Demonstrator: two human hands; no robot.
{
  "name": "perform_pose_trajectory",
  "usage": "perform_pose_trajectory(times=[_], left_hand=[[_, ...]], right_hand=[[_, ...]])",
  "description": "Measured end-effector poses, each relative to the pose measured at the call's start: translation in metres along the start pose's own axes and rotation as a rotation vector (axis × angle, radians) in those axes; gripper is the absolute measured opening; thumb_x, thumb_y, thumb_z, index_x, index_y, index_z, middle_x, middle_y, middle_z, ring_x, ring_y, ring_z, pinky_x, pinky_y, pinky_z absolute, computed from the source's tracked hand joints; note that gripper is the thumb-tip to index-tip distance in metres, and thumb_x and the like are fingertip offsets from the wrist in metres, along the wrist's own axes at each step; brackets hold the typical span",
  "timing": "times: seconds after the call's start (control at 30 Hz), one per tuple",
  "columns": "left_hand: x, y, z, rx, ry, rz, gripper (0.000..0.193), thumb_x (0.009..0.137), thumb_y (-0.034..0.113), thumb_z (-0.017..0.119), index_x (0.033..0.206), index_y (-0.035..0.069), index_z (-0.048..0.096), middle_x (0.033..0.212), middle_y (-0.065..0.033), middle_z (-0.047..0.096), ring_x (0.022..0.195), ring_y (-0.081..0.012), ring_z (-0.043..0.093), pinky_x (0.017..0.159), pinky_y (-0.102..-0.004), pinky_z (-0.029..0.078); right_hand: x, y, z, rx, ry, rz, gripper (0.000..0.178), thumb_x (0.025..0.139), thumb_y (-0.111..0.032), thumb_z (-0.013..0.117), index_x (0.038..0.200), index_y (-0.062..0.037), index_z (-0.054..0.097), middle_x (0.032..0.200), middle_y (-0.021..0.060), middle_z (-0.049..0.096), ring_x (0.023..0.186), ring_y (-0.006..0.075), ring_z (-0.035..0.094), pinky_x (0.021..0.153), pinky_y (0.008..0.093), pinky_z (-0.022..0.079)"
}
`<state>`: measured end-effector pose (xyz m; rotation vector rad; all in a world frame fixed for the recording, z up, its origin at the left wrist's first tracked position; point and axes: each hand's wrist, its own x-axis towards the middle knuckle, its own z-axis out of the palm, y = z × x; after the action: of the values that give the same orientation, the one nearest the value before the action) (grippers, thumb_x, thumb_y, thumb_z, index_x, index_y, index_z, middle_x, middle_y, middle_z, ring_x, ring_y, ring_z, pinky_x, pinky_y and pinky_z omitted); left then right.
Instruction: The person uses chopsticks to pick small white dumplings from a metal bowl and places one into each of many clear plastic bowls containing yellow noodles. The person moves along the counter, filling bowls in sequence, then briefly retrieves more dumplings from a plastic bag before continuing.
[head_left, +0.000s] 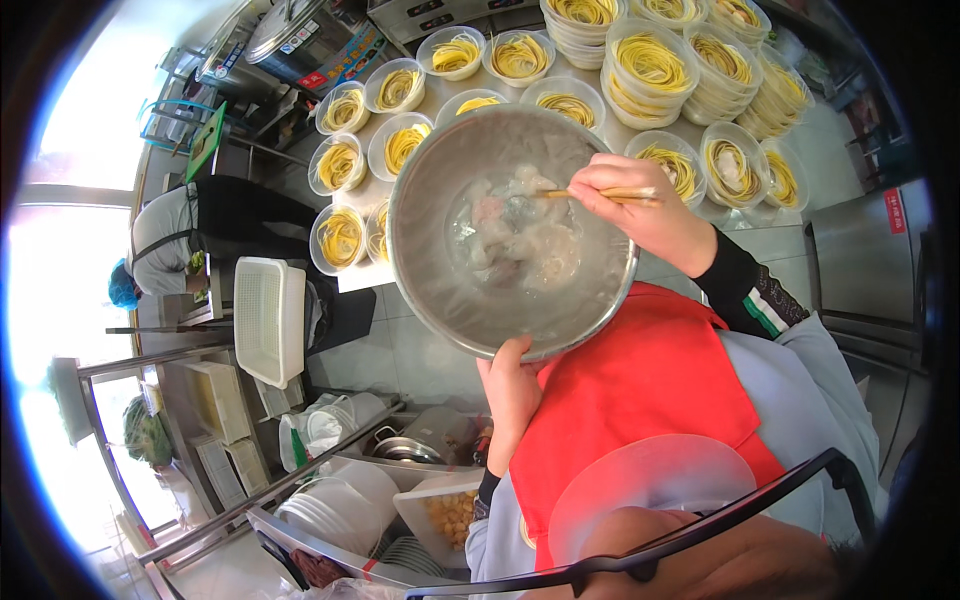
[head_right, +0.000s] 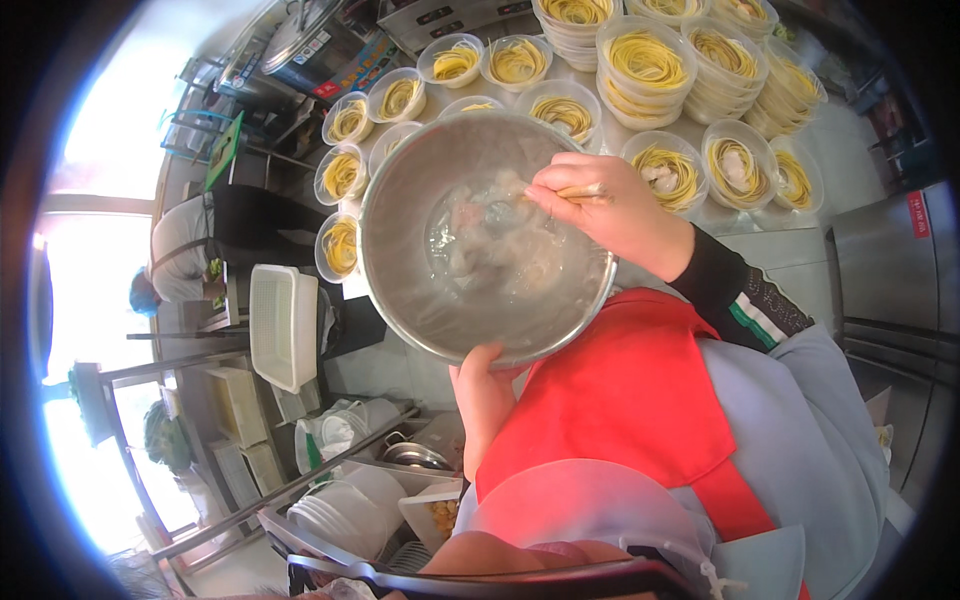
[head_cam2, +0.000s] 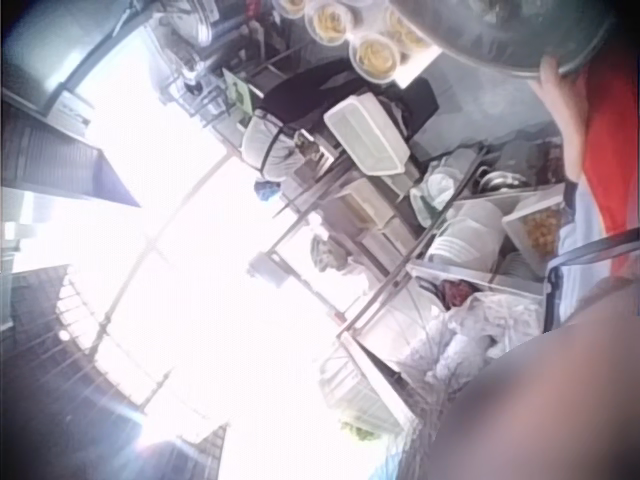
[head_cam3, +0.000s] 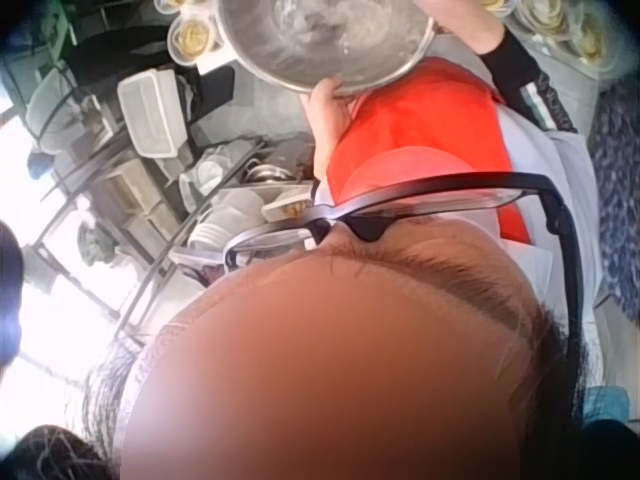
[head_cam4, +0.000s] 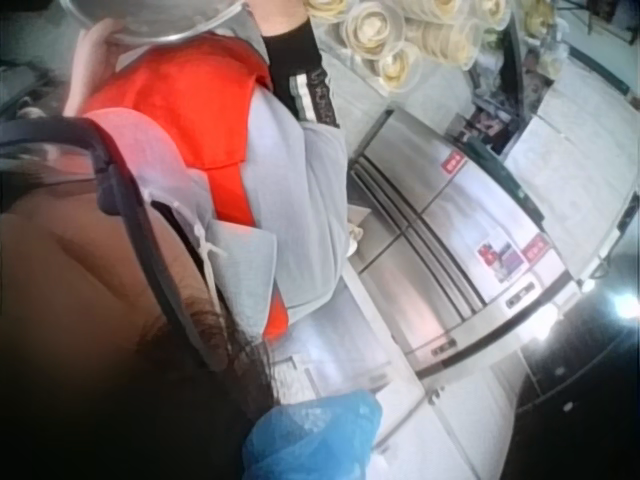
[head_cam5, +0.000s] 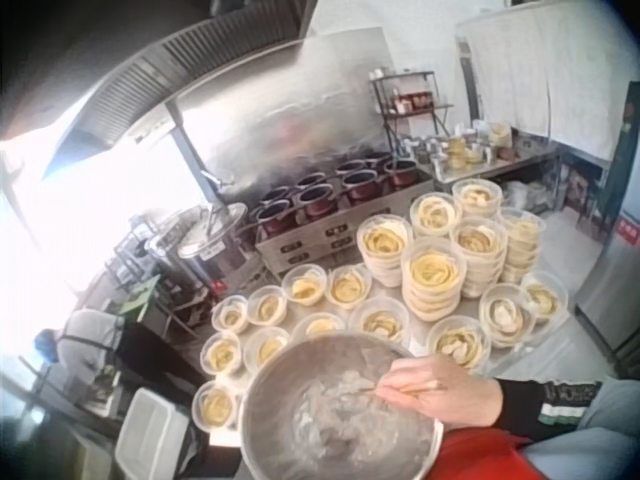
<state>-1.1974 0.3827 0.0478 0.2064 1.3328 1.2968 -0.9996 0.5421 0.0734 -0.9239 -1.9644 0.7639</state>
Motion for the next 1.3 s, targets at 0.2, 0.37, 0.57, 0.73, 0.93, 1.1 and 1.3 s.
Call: perform_pose_trajectory(times=[0.2, 0.37, 0.57, 0.73, 0.93, 1.1, 1.3], left_hand=[[0.0, 0.002, -0.002, -0.084, -0.012, -0.023, 0.036, 0.086, -0.002, 0.051, 0.123, -0.003, 0.048, 0.122, -0.017, 0.054, 0.105, -0.0332, 0.063, 0.081, -0.0511, 0.06], [0.002, 0.001, -0.001, 0.094, -0.005, 0.107, 0.035, 0.086, -0.002, 0.051, 0.121, -0.004, 0.048, 0.119, -0.0179, 0.055, 0.103, -0.0337, 0.063, 0.084, -0.05, 0.06], [0.004, 0.005, 0.0, -0.098, -0.014, -0.025, 0.037, 0.086, -0.002, 0.051, 0.123, -0.003, 0.046, 0.12, -0.0182, 0.054, 0.103, -0.0334, 0.063, 0.085, -0.0485, 0.06], [0.005, 0.007, 0.003, -0.088, 0.003, -0.052, 0.043, 0.087, -0.001, 0.05, 0.128, -0.002, 0.041, 0.121, -0.0184, 0.053, 0.102, -0.0333, 0.063, 0.086, -0.0488, 0.059], [0.004, 0.011, 0.004, -0.078, -0.012, -0.046, 0.041, 0.086, -0.001, 0.051, 0.126, -0.002, 0.044, 0.12, -0.0182, 0.054, 0.103, -0.034, 0.063, 0.088, -0.0487, 0.059], [0.003, 0.011, 0.007, -0.036, 0.009, -0.025, 0.05, 0.082, 0.004, 0.048, 0.132, 0.0, 0.049, 0.125, -0.0152, 0.055, 0.108, -0.0322, 0.062, 0.086, -0.0495, 0.057], [0.005, 0.005, 0.003, 0.006, 0.021, -0.013, 0.046, 0.084, 0.002, 0.05, 0.13, -0.001, 0.048, 0.123, -0.0148, 0.055, 0.108, -0.0307, 0.061, 0.086, -0.0463, 0.057]], right_hand=[[0.01, 0.007, 0.005, 0.056, 0.116, -0.053, 0.014, 0.096, -0.014, 0.065, 0.097, 0.0001, 0.067, 0.081, 0.0091, 0.059, 0.071, 0.0232, 0.056, 0.064, 0.0323, 0.045], [0.009, 0.005, -0.002, 0.108, 0.197, -0.002, 0.014, 0.096, -0.014, 0.064, 0.098, 0.0001, 0.067, 0.082, 0.0092, 0.06, 0.072, 0.024, 0.057, 0.067, 0.0328, 0.046], [0.004, 0.002, 0.002, -0.054, 0.032, 0.088, 0.013, 0.095, -0.013, 0.064, 0.095, 0.0006, 0.067, 0.081, 0.0092, 0.06, 0.071, 0.0253, 0.057, 0.065, 0.0333, 0.046], [0.002, 0.002, 0.006, -0.079, 0.127, -0.037, 0.012, 0.095, -0.01, 0.066, 0.095, 0.0026, 0.066, 0.08, 0.0088, 0.057, 0.067, 0.0219, 0.054, 0.061, 0.0314, 0.043], [0.003, 0.001, 0.001, 0.014, 0.025, 0.125, 0.012, 0.095, -0.009, 0.065, 0.097, 0.0031, 0.066, 0.081, 0.0091, 0.059, 0.069, 0.0211, 0.055, 0.062, 0.0306, 0.044], [0.002, 0.001, -0.001, -0.057, 0.143, -0.007, 0.012, 0.095, -0.01, 0.065, 0.097, 0.0025, 0.067, 0.082, 0.0094, 0.059, 0.071, 0.0215, 0.057, 0.063, 0.0299, 0.045], [0.004, 0.009, 0.014, -0.095, 0.176, -0.085, 0.014, 0.096, -0.011, 0.065, 0.1, 0.0029, 0.067, 0.083, 0.009, 0.061, 0.07, 0.02, 0.059, 0.063, 0.0288, 0.047]])
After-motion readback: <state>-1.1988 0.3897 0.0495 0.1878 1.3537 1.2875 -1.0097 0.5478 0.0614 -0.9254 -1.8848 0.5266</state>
